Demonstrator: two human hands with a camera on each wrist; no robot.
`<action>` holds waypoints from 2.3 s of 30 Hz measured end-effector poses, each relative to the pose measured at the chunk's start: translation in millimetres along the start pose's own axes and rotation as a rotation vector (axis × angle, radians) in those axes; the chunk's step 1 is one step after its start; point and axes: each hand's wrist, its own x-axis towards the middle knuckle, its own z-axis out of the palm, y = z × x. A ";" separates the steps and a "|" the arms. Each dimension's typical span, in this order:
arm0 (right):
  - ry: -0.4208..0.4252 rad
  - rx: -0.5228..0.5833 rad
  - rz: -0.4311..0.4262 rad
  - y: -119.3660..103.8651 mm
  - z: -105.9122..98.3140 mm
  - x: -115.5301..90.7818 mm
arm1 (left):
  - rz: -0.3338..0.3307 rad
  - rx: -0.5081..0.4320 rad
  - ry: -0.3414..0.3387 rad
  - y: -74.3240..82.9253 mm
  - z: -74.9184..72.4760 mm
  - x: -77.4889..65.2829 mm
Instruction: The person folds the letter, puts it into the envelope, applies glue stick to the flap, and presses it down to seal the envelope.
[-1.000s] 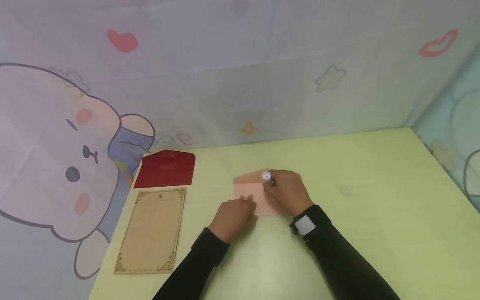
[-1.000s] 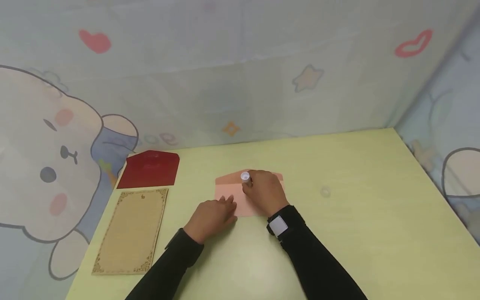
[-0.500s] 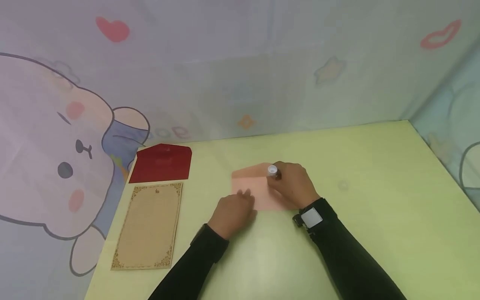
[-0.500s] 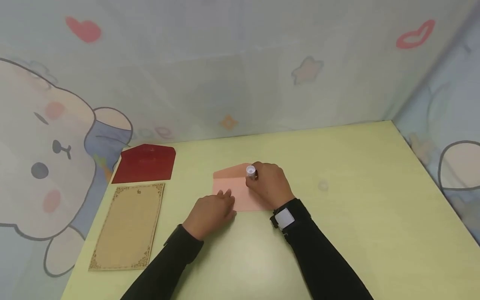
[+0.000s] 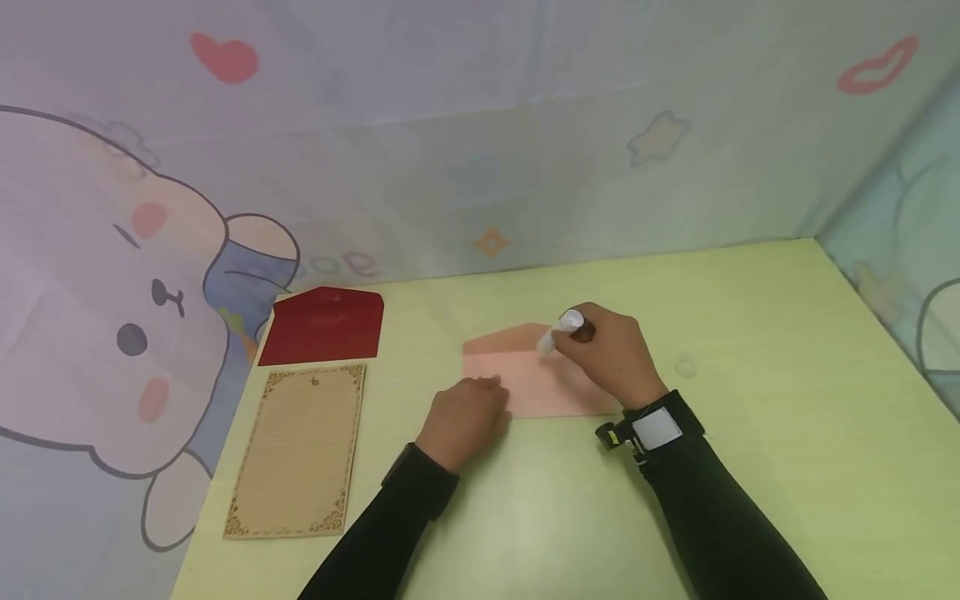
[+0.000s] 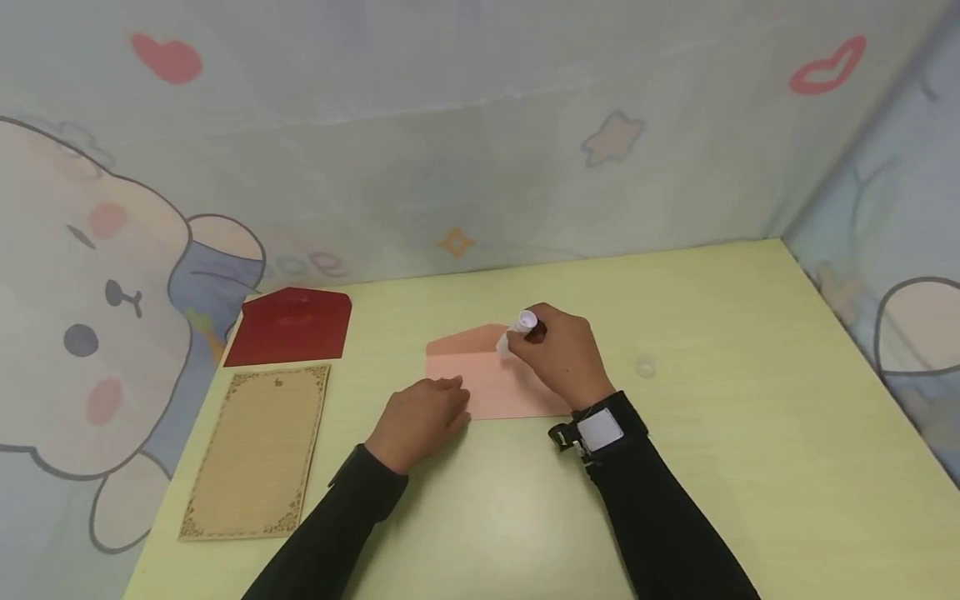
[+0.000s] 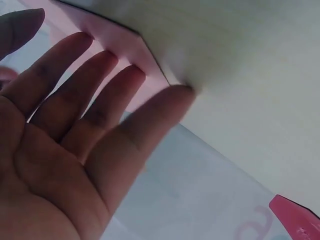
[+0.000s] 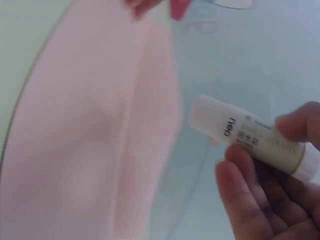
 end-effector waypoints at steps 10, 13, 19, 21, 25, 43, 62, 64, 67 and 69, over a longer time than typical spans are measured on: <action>-0.223 1.197 0.286 -14.2 -6.2 -28.0 | -0.203 -0.921 -0.080 23.3 -50.0 6.9; -0.268 1.229 0.259 -16.1 4.7 -42.2 | -0.264 -1.180 -0.036 32.2 -58.8 10.6; -0.343 1.012 0.207 -14.1 24.3 -66.2 | -0.325 -1.411 0.097 39.6 -54.4 7.4; -0.362 0.956 0.228 -13.3 26.3 -69.8 | -0.352 -1.467 0.090 40.0 -52.8 6.2; -0.399 0.931 0.229 -8.8 27.1 -73.5 | -0.397 -1.514 0.064 39.3 -51.1 5.9; -0.432 0.792 0.182 13.4 26.2 -81.8 | -0.474 -1.640 0.019 41.5 -41.8 5.4; -0.670 1.164 0.185 18.6 24.7 -80.7 | -0.360 -1.709 -0.083 36.4 -44.3 5.9; -0.660 1.155 0.179 19.3 25.4 -80.7 | -0.355 -1.709 -0.085 36.4 -44.2 5.7; -0.652 1.144 0.169 20.2 25.5 -81.3 | -0.361 -1.694 -0.075 36.8 -44.6 5.0; -0.643 1.138 0.154 20.4 25.6 -81.5 | -0.375 -1.685 -0.059 37.2 -45.0 4.7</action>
